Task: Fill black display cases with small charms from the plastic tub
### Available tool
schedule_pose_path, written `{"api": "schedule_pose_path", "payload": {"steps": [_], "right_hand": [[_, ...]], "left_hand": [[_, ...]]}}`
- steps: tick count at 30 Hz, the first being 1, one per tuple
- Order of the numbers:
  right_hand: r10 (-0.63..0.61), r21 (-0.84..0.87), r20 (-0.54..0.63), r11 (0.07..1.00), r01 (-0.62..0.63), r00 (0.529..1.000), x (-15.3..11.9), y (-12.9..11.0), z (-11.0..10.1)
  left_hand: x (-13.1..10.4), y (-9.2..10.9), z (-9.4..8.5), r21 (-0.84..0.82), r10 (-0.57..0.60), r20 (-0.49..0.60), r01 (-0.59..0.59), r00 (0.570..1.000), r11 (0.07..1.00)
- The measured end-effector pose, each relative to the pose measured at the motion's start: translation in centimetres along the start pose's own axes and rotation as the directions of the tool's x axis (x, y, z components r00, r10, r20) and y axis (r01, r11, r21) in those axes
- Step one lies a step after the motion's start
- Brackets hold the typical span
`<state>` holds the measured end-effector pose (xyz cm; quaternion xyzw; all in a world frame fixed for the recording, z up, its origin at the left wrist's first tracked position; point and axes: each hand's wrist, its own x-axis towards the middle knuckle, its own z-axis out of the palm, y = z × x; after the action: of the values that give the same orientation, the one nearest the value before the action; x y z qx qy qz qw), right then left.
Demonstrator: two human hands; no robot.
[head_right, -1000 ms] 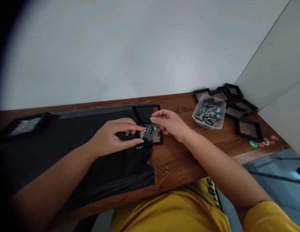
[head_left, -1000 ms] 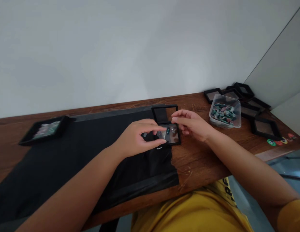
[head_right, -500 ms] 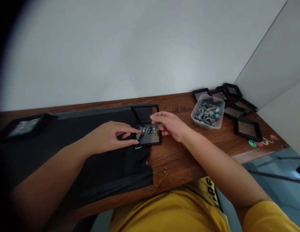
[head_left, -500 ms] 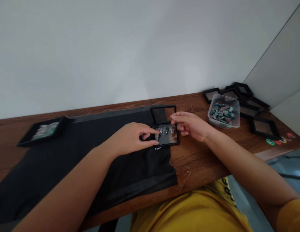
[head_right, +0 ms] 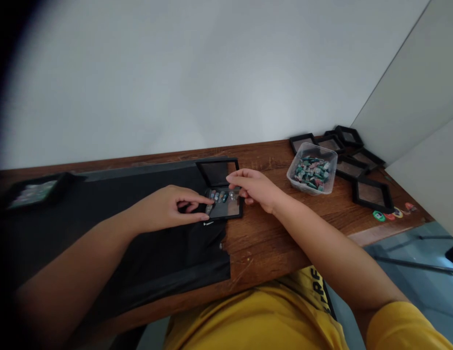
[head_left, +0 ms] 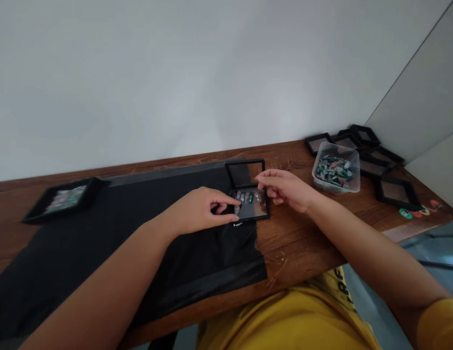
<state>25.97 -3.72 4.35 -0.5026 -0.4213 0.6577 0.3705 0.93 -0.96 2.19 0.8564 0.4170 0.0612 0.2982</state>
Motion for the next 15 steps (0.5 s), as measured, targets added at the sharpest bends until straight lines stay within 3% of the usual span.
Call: {"api": "schedule_pose_path", "payload": {"steps": [3,6,9,15], "right_hand": [[-0.231,-0.342,-0.023,0.916,0.209,0.973,0.4,0.9,-0.1],[-0.417,-0.654,0.067,0.668,0.356,0.906,0.4,1.6,-0.5],[-0.411,-0.766,0.157,0.523,0.374,0.898,0.2,1.8,-0.8],[-0.357,-0.836,0.155,0.449,0.315,0.921,0.1,1.6,-1.0]], "left_hand": [[-0.1,0.0,0.0,0.005,0.013,-0.003,-0.013,1.000,1.000],[-0.1,0.0,0.0,0.000,0.020,-0.006,-0.020,1.000,1.000],[-0.1,0.0,0.0,0.004,0.052,-0.042,-0.052,0.998,0.999],[-0.2,0.4,0.1,0.025,0.110,-0.046,-0.109,0.993,0.994]]}}
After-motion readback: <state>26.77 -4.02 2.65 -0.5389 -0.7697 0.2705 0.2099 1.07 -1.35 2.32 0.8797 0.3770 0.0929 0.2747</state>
